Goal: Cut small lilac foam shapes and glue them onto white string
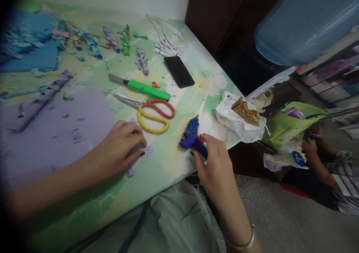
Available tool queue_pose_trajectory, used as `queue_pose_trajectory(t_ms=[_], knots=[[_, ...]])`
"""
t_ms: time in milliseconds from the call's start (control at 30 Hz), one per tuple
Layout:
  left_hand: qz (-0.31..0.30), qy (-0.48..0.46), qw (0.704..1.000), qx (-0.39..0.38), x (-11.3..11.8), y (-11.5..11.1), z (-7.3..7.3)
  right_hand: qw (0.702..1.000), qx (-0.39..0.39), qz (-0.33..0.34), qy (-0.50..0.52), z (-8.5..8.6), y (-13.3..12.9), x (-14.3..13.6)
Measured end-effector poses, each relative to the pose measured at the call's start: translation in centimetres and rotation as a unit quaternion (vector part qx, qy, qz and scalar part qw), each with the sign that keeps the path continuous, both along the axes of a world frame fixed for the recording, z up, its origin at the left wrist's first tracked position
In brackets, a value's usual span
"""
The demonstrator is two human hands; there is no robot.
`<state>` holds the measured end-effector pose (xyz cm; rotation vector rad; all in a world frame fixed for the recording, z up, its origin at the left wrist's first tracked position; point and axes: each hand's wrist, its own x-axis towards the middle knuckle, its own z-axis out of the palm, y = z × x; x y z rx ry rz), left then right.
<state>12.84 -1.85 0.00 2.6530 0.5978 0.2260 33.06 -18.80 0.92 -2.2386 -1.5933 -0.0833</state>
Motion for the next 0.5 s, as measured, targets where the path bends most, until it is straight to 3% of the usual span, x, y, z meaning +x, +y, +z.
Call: queue_pose_trajectory(t_ms=[333,433,500], knots=[[-0.006,-0.026,0.999,-0.039,0.3,0.5,-0.6,0.984,0.076,0.064,0.145,0.7,-0.5,-3.4],[-0.003,-0.032,0.998,-0.059,0.1,0.6,-0.4,0.962,0.067,0.069,0.257,0.3,0.0,-4.2],[0.000,-0.051,0.997,-0.060,-0.3,0.5,0.0,0.927,0.050,0.065,0.365,0.0,0.7,-4.7]])
